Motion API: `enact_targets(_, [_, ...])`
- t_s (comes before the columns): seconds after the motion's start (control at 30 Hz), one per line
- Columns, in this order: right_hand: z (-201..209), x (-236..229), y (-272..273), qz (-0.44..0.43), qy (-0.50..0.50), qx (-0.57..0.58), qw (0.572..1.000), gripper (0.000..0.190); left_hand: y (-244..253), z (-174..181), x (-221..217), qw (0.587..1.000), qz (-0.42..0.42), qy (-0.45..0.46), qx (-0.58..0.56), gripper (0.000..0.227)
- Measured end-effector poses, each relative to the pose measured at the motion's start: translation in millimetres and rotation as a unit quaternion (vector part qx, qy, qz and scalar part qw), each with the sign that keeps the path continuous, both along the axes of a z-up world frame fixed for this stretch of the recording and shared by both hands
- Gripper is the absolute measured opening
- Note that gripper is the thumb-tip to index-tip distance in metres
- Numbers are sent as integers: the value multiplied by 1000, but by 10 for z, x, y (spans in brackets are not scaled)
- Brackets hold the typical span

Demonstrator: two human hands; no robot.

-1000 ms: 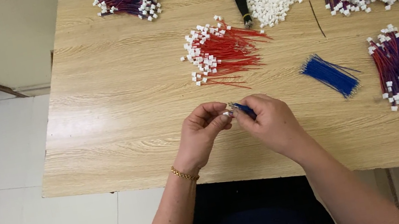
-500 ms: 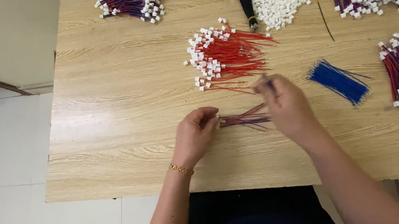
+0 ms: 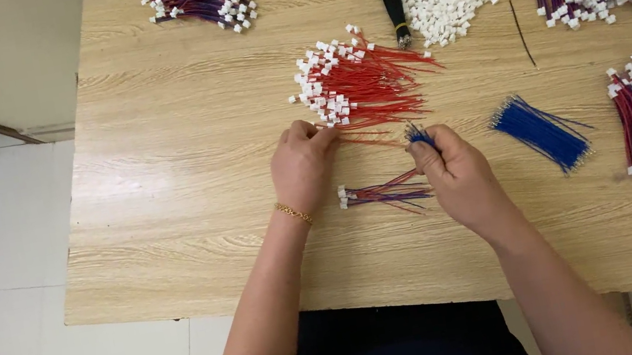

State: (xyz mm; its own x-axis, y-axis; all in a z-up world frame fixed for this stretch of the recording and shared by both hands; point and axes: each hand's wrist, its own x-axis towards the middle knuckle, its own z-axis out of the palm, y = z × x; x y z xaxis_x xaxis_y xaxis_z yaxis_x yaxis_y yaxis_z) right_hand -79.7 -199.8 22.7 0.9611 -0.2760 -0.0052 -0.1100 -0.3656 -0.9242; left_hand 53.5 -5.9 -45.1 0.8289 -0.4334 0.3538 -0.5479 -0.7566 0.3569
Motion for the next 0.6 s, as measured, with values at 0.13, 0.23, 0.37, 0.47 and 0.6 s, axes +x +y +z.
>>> enact_targets(0.13, [67, -5, 46, 9, 0, 15, 1000, 24, -18, -146, 67, 1000, 1, -3, -8, 9])
enact_targets(0.23, [95, -6, 93, 9, -11, 22, 1000, 24, -6, -195, 105, 999, -17, -6, -28, 12])
enact_targets(0.37, [106, -35, 96, 17, -24, 83, 996, 19, 36, -6, 14, 996, -46, -4, -79, 12])
enact_targets(0.47, [289, -55, 160, 21, -27, 90, 995, 18, 60, 350, -210, 989, -33, 24, -143, 11])
enact_targets(0.6, [184, -114, 190, 17, -31, 99, 994, 17, 127, 898, -597, 926, -88, 218, -296, 8])
